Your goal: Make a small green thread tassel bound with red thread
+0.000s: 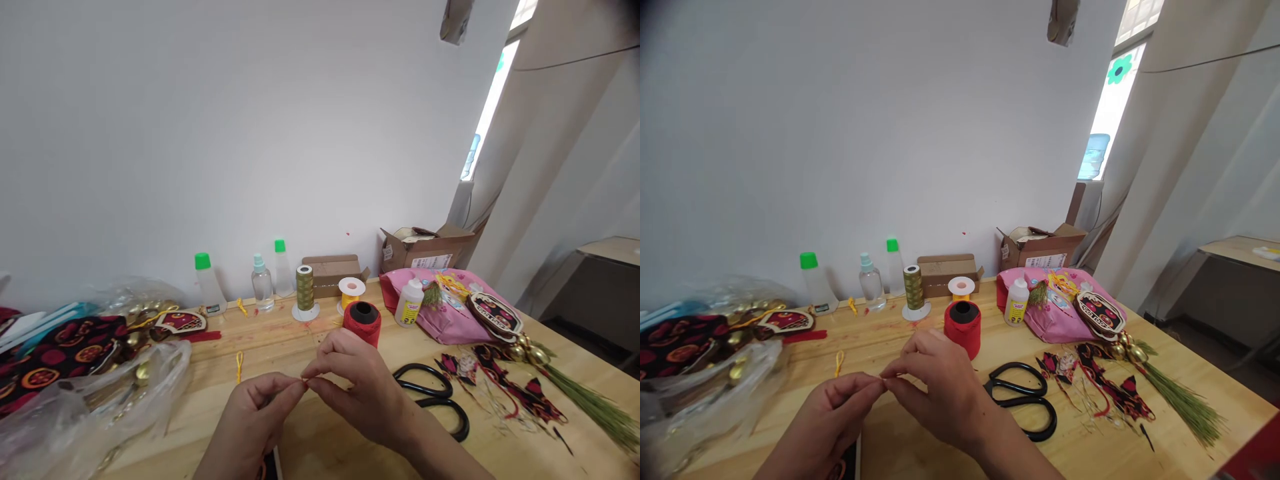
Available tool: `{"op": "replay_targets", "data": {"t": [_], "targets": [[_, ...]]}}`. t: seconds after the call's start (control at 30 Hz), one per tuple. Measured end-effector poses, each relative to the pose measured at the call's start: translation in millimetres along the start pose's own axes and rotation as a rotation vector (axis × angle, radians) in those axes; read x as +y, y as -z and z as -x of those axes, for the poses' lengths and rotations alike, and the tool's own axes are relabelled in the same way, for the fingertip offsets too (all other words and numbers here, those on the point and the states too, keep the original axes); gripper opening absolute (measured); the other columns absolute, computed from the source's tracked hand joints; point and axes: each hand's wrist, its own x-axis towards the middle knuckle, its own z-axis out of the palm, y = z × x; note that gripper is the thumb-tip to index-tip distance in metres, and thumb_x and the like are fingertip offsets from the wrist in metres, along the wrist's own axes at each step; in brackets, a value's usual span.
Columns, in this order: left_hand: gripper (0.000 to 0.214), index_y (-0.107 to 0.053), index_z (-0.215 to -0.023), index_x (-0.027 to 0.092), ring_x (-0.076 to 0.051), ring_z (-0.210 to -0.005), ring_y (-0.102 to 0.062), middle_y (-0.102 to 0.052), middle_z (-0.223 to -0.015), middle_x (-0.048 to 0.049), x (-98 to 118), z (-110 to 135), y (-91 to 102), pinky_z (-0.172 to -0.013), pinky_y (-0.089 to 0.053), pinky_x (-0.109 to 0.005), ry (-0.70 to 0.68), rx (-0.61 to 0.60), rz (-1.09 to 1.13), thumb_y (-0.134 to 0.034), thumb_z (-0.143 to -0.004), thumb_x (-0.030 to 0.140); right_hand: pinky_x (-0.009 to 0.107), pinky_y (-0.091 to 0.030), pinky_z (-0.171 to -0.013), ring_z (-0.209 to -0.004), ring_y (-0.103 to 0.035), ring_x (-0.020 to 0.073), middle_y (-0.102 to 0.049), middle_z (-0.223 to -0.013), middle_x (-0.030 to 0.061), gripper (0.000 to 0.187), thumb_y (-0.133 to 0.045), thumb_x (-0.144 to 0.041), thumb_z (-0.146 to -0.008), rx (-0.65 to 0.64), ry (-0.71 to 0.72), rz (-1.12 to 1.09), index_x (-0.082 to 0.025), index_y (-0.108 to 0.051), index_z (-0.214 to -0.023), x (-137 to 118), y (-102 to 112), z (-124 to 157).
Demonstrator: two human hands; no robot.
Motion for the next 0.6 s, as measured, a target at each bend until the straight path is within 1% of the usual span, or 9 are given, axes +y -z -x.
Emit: {"op": "replay_targets", "data": {"t": [0.13, 0.23, 0.33, 0.4, 0.43, 0.53, 0.6], "targets": [[0.04, -0.056, -0.048, 0.015, -0.002, -0.036, -0.011, -0.025, -0.037, 0.0121, 0.5, -0.5, -1.4, -0.035, -0.006, -0.019, 0.014, 0.018, -0.065, -0.069, -0.05, 0.052, 0.022, -0.034, -0.057, -0.069, -0.046, 0.012, -0.053, -0.073, 0.0022, 0.015, -0.048, -0.02, -0.083, -0.063, 0.09, 0.212, -0.017, -0.063, -0.08, 0.2, 1.7, -0.2], [0.04, -0.058, -0.051, 0.014, -0.002, -0.035, -0.013, -0.027, -0.036, 0.0115, -0.1, 0.0, -3.4, -0.036, -0.006, -0.02, 0.035, 0.028, -0.099, -0.068, -0.05, 0.052, 0.022, -0.031, -0.054, -0.064, -0.043, 0.0115, -0.052, -0.07, 0.0004, 0.016, -0.047, -0.018, -0.083, -0.096, 0.164, 0.375, -0.019, -0.061, -0.076, -1.6, 4.5, 0.2], [0.038, -0.058, -0.051, 0.014, -0.003, -0.036, -0.013, -0.029, -0.037, 0.0108, -1.7, -0.1, -4.0, -0.037, -0.005, -0.021, 0.044, 0.023, -0.109, -0.068, -0.052, 0.051, 0.023, -0.03, -0.054, -0.064, -0.041, 0.0117, -0.051, -0.073, 0.0001, 0.017, -0.042, -0.017, -0.086, -0.186, 0.202, 0.509, -0.018, -0.056, -0.076, -3.2, 6.4, 1.9], [0.037, -0.057, -0.049, 0.015, -0.003, -0.036, -0.012, -0.027, -0.037, 0.0114, -2.6, -0.5, -3.7, -0.037, -0.005, -0.021, 0.051, 0.008, -0.076, -0.069, -0.052, 0.05, 0.023, -0.031, -0.056, -0.067, -0.042, 0.012, -0.051, -0.077, 0.0006, 0.016, -0.04, -0.017, -0.088, -0.241, 0.179, 0.528, -0.017, -0.054, -0.078, -3.3, 6.3, 3.2], [0.037, -0.056, -0.048, 0.015, -0.003, -0.036, -0.01, -0.025, -0.036, 0.012, -2.9, -0.7, -3.5, -0.037, -0.004, -0.021, 0.058, -0.003, -0.054, -0.069, -0.052, 0.049, 0.023, -0.032, -0.057, -0.068, -0.043, 0.0119, -0.05, -0.079, 0.0005, 0.015, -0.04, -0.017, -0.088, -0.247, 0.156, 0.516, -0.017, -0.053, -0.08, -3.0, 5.9, 3.7], [0.035, -0.056, -0.048, 0.015, -0.003, -0.035, -0.008, -0.023, -0.035, 0.0131, -3.6, -1.2, -2.5, -0.036, -0.003, -0.021, 0.08, -0.031, -0.011, -0.069, -0.053, 0.048, 0.022, -0.033, -0.058, -0.07, -0.044, 0.0115, -0.049, -0.08, -0.0002, 0.011, -0.041, -0.019, -0.087, -0.213, 0.095, 0.451, -0.019, -0.052, -0.083, -0.8, 3.9, 4.7], [0.034, -0.057, -0.05, 0.015, -0.003, -0.035, -0.009, -0.023, -0.035, 0.013, -4.0, -1.6, -1.9, -0.036, -0.003, -0.021, 0.08, -0.043, -0.008, -0.069, -0.055, 0.047, 0.021, -0.033, -0.057, -0.071, -0.045, 0.0114, -0.05, -0.081, -0.0003, 0.012, -0.041, -0.019, -0.088, -0.195, 0.095, 0.423, -0.02, -0.053, -0.085, 1.1, 3.2, 5.0]]}}
